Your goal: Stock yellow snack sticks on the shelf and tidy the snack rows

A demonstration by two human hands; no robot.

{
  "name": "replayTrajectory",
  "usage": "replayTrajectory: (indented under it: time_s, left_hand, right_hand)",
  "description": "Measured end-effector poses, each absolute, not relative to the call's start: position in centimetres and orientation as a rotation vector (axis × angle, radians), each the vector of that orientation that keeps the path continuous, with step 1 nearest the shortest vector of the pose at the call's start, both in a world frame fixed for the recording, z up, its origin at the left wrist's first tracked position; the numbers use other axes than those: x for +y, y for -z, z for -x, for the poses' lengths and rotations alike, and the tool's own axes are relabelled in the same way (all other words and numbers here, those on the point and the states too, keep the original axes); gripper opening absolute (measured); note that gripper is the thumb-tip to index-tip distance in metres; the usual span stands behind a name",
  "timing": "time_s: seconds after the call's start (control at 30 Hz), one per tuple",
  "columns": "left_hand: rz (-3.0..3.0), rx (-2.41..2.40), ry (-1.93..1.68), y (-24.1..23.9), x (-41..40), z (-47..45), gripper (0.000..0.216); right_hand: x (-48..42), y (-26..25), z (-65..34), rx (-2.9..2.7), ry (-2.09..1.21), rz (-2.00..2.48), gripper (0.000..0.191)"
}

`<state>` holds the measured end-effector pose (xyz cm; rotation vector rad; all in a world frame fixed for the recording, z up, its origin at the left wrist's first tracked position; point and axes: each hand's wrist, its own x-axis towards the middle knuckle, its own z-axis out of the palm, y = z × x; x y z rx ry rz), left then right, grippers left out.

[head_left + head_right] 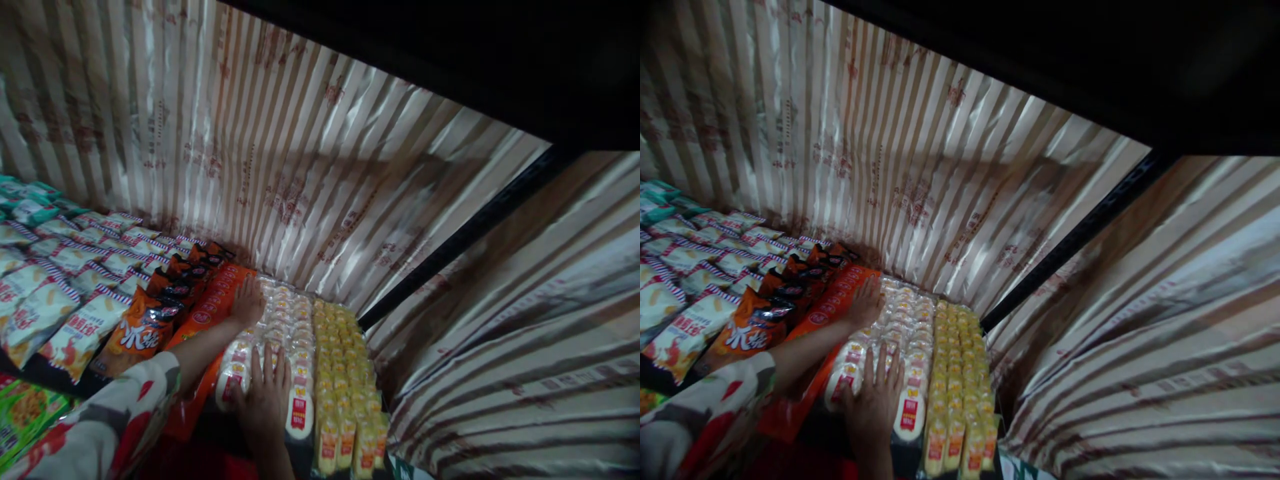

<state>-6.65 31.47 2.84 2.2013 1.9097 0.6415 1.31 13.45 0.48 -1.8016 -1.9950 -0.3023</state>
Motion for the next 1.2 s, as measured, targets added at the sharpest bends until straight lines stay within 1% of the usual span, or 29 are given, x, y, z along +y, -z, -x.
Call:
replayTrajectory:
  time_s: [0.17, 0.37, 0.5, 0.63, 0.8, 1.0, 1.07, 1.2]
  left_hand:
    - [-2.261, 1.917, -0.526, -1.8, 34.4, 5.0, 0.051]
    - [-2.33, 1.895, -0.365, -0.2, 35.0, 4.3, 0.058]
    - [-2.355, 1.891, -0.393, -0.4, 34.9, 4.4, 0.057]
    - [-2.373, 1.872, -0.492, -1.8, 34.0, 4.8, 0.055]
    - [-2.45, 1.796, -0.635, -2.6, 29.5, 5.7, 0.05]
    - [-2.443, 1.694, -1.064, -0.1, 20.2, 7.5, 0.047]
    - [-2.515, 1.632, -1.11, 0.3, 17.5, 8.3, 0.047]
    - [-2.615, 1.594, -1.089, 0.5, 13.9, 9.8, 0.047]
  right_hand:
    - [13.8, 0.3, -1.4, -1.938, 0.418, 1.714, 0.058]
    - [13.9, 1.0, -1.4, -1.899, 0.4, 1.715, 0.058]
    - [14.0, 1.1, -1.4, -1.886, 0.397, 1.73, 0.057]
    - [14.0, 0.9, -1.3, -1.888, 0.411, 1.707, 0.056]
    - [13.9, 1.0, -1.3, -1.877, 0.39, 1.712, 0.059]
    - [14.2, 1.4, -1.4, -1.97, 0.361, 1.724, 0.06]
    - [14.1, 1.1, -1.3, -1.983, 0.361, 1.78, 0.055]
    - [12.9, 0.1, -1.6, -2.003, 0.353, 1.819, 0.052]
